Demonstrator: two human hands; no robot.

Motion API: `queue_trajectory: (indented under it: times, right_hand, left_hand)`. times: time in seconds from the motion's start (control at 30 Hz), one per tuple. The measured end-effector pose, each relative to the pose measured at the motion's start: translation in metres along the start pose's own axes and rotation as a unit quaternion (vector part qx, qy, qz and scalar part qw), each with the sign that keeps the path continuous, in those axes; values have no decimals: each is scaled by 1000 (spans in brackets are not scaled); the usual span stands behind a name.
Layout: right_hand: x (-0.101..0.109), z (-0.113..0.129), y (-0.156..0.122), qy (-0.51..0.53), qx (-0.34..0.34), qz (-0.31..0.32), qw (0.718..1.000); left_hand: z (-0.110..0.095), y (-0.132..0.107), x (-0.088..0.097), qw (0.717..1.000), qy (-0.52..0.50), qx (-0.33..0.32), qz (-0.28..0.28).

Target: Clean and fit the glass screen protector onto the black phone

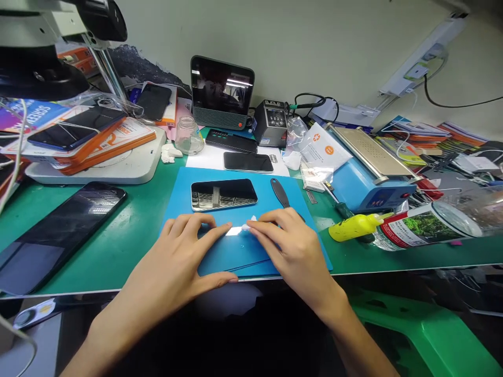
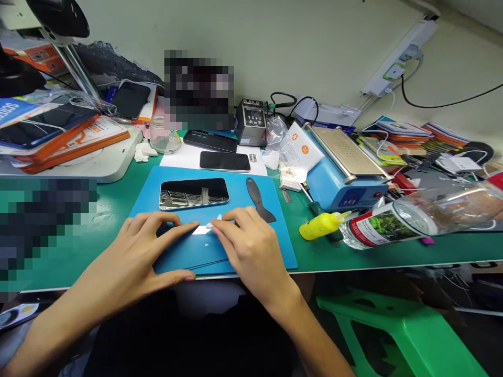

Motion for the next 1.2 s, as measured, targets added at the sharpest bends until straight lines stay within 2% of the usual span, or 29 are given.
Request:
queue_trajectory:
  times: [0.13, 0.23, 0.57, 0.73, 0.9, 1.03, 1.2]
  right_hand:
    - [-18, 6, 3, -8, 29, 15, 999]
    - [-19, 9, -2, -14, 42, 31, 999]
    - [9, 30, -27, -2, 81, 68, 994]
    - [18, 25, -28, 23, 74, 85, 993]
    - [0, 9, -6, -24, 36, -2, 999]
    - [-20, 9, 1, -29, 56, 22, 998]
    - [-17, 16, -2, -39, 76, 61, 994]
  left_hand:
    - [1, 1, 2, 1000, -3, -23, 6]
    - [1, 1, 3, 1000, -5, -29, 3]
    - [0, 3, 1, 999, 0, -36, -6]
    - [1, 2, 3, 999, -1, -37, -11]
    - [4, 0, 3, 1000, -9, -26, -7]
    - [3, 1, 2, 1000, 4, -18, -13]
    - [1, 2, 3, 1000, 6, -18, -13]
Point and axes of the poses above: each hand's wrist, its own y-axis towards the middle knuckle, its own x-axis out of the back of the hand, z = x × y, the point moved 3 cm from there along y, towards the middle knuckle, and after that the axes turned 11 degrees about -z, right-handed, at the moved point
